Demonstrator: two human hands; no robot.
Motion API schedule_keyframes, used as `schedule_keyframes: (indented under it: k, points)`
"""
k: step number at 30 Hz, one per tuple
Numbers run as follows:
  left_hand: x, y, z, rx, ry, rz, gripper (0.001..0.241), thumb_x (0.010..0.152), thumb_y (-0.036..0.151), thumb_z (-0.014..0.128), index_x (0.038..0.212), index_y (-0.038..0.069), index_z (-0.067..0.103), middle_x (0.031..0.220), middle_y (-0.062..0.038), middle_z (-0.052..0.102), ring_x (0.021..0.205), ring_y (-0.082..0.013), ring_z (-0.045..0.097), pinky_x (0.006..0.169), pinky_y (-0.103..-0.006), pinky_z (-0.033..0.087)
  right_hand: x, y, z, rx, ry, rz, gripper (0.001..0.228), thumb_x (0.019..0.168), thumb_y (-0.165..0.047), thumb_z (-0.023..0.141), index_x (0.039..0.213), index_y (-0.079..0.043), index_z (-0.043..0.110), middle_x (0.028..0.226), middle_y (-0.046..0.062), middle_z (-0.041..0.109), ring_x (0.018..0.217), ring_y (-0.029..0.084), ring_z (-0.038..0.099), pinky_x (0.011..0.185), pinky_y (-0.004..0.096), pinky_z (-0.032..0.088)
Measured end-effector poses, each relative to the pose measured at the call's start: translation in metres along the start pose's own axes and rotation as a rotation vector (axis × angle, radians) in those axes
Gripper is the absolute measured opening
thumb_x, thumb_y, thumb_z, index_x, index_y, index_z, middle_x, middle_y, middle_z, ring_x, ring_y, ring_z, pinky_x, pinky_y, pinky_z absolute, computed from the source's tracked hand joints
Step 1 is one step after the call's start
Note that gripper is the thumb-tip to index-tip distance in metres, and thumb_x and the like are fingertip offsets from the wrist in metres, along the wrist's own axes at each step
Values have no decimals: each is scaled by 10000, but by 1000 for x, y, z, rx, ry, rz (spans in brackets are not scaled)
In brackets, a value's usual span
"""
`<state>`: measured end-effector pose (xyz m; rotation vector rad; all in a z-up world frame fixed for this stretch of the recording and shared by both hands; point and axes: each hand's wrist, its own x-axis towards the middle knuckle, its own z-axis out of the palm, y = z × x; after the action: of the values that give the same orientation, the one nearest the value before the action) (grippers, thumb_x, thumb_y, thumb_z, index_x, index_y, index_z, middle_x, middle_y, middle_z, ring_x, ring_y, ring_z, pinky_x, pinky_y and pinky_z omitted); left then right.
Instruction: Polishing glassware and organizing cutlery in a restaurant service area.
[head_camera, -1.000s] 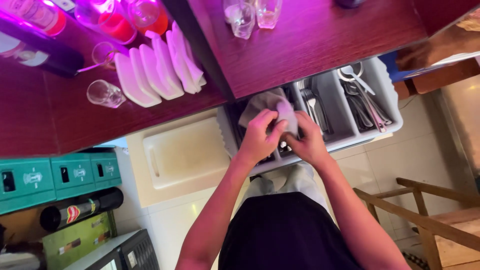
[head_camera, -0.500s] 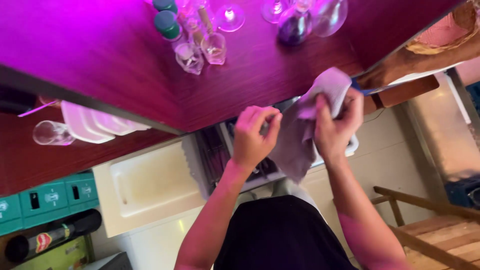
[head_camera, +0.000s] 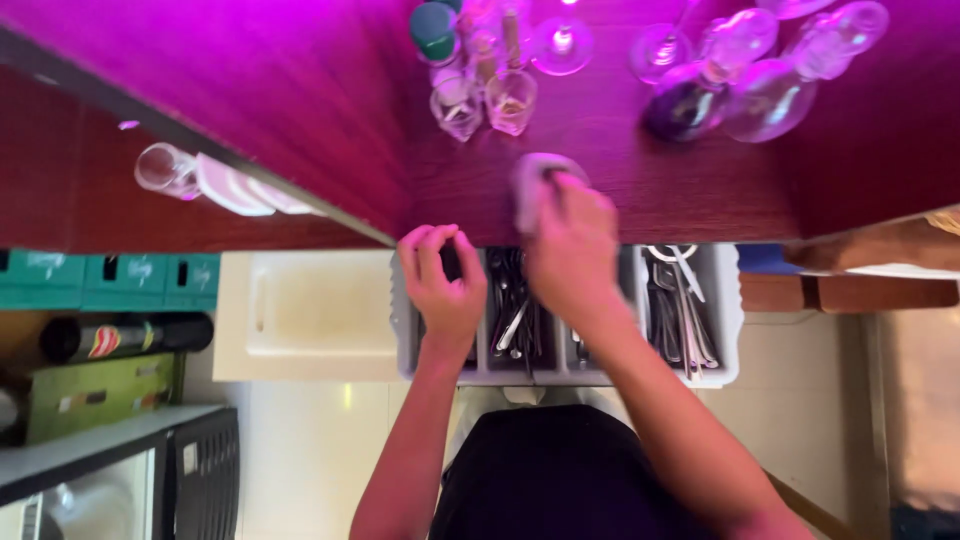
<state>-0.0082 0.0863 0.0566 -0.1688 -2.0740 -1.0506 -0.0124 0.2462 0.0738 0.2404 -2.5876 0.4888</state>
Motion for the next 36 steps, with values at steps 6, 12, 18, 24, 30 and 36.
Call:
schedule_keyframes:
  k: [6, 12, 18, 24, 30, 36]
  points:
    - [-5, -8, -11, 64, 186, 17, 273, 924, -33, 699, 1159, -3, 562, 1137, -195, 539, 1096, -335, 543, 965, -442, 487, 29, -42, 1, 291, -100, -235, 511, 811, -136, 718, 1311, -47, 659, 1319, 164, 604, 1236, 365, 551, 1049, 486, 419]
    - [11, -36, -43, -61, 86, 15, 382, 967, 8, 713, 1283, -31, 501, 1257, -192, 566, 1179, -350, 576, 1058, -444, 489, 1, 16, -18, 113, 57, -7, 293, 830, -76, 738, 1123, -83, 749, 1172, 113, 632, 1112, 340, 568, 906, 463, 399]
    - [21, -51, -66, -360, -62, -50, 412, 1003, 25, 661, 1363, -36, 472, 1334, -240, 534, 1257, -374, 583, 1079, -427, 548, -12, -13, 21, -99, 140, 170, 149, 934, -66, 715, 1082, -70, 706, 1203, 143, 558, 1174, 338, 496, 988, 486, 370]
    - [27, -72, -78, -254, -234, -41, 364, 1013, 54, 642, 1365, -13, 581, 1299, -213, 661, 1198, -382, 676, 1048, -419, 557, 39, -123, 54, 24, 119, 73, 455, 776, -65, 704, 1231, -83, 693, 1201, 130, 562, 1132, 357, 510, 899, 486, 381]
    - [34, -70, -86, -322, -254, -51, 366, 1009, 45, 650, 1364, -5, 581, 1254, -216, 664, 1145, -389, 683, 985, -423, 563, 34, -130, 42, 28, 32, 104, 482, 747, -16, 684, 1220, -104, 703, 1167, 107, 564, 1112, 344, 512, 878, 469, 375]
    - [35, -76, -87, -321, -269, -51, 371, 1000, 47, 663, 1361, 7, 590, 1216, -206, 680, 1115, -388, 693, 951, -430, 567, 22, -134, 39, 12, 59, 78, 461, 709, -62, 726, 1165, -124, 725, 1094, 72, 579, 1083, 305, 534, 899, 467, 354]
